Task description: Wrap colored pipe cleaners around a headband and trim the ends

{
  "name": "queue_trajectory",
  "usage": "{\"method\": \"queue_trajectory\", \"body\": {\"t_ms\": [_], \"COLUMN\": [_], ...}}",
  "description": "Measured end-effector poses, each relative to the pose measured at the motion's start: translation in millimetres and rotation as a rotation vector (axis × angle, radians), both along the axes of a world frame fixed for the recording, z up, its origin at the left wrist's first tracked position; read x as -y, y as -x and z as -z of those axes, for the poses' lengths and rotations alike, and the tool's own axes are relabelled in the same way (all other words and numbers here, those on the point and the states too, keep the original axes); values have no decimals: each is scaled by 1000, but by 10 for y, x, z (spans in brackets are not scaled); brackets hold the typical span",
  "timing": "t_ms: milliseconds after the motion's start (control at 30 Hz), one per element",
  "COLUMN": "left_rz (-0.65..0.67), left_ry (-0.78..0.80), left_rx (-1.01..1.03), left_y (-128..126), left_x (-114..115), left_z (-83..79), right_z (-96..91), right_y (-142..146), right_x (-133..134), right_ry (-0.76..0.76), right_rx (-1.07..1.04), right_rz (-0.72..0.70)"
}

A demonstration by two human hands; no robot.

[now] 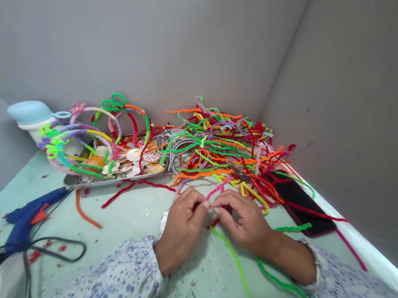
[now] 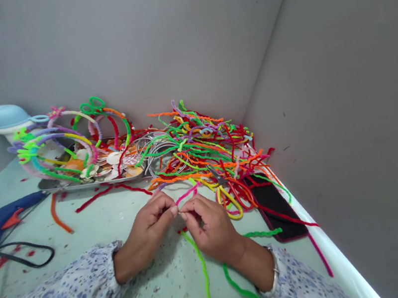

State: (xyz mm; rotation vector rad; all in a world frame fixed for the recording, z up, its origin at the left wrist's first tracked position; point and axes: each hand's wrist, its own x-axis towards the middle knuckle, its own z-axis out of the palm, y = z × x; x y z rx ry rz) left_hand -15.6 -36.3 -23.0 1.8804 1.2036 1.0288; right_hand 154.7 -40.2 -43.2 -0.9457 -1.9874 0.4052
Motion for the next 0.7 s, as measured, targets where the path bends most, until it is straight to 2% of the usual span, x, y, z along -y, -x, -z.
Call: {"method": "queue_trajectory", "body": {"t_ms": [167,267,567,700], "left_rz": [0,11,-42,-23], "left_ry": [120,108,-191,-321], "left_rx": [46,43,-37,-46], "left_y": [-8,-12,0,4], "left_x": [-33,-30,55,41], "left_z": [13,28,5,29], "right_z": [14,12,-3,-5], "right_y": [-14,-18,1,1], "right_x": [-6,-15,-16,-19], "right_ry": [-17,2,80,102], "right_rx": [28,13,-104,-125], "right_rz": [-19,13,122,127]}}
